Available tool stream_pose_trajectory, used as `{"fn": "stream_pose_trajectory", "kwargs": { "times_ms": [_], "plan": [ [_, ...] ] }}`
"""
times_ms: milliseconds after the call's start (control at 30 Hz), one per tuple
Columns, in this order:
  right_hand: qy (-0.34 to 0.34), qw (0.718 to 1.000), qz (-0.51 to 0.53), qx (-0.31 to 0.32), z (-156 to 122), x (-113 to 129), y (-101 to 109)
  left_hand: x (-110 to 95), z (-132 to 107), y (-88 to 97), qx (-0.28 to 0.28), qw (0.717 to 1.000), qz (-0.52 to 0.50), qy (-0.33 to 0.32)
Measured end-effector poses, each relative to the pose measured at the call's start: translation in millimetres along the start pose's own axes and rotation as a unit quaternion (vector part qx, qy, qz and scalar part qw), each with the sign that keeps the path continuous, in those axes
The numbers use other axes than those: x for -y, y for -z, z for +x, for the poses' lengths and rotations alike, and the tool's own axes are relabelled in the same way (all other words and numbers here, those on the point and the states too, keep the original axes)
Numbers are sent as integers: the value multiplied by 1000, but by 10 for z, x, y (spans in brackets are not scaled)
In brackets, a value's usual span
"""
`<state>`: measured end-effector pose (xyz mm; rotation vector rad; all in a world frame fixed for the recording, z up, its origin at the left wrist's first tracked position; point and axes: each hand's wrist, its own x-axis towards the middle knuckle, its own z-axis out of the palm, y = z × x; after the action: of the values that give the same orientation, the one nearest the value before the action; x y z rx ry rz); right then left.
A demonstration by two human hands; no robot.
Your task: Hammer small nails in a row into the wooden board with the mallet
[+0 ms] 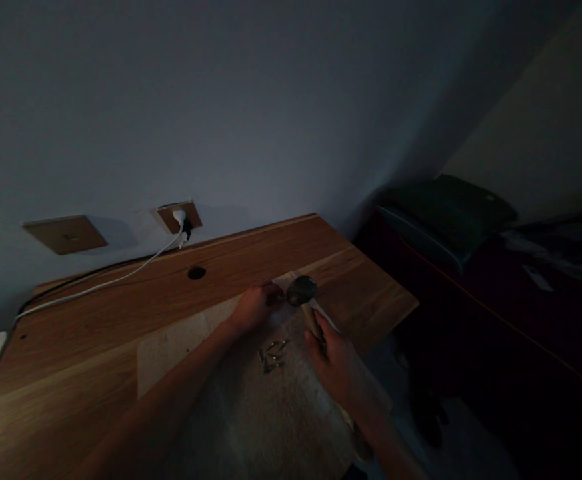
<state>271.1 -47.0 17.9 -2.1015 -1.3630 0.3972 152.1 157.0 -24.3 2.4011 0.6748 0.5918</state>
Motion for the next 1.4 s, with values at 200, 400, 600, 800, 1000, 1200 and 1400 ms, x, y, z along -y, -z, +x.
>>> {"fn": "stream_pose_trajectory", "kwargs": {
  "times_ms": [200, 400, 600, 800, 1000, 1200, 1400],
  "plan": [
    [16, 1000, -1, 13, 9, 37, 3, 5, 11, -7, 3, 1000, 3, 12],
    [16, 1000, -1, -1, -6, -20, -3, 27, 7, -5, 1, 1000, -6, -6],
    [44, 999, 17, -21, -13, -40, 24, -11, 8, 9, 11, 1000, -9, 7],
    [21, 1000, 9, -13, -7, -64, 11, -21, 20, 7, 12, 1000, -17, 23],
    [43, 998, 29, -19, -6, -40, 30, -27, 23, 21, 18, 999, -14, 24],
    [48, 998, 29, -2, 2, -64, -2, -44, 26, 22, 21, 999, -8, 33],
    [55, 997, 32, -39, 14, -118, -26, -58, 32, 28, 9, 1000, -11, 16]
  ]
}}
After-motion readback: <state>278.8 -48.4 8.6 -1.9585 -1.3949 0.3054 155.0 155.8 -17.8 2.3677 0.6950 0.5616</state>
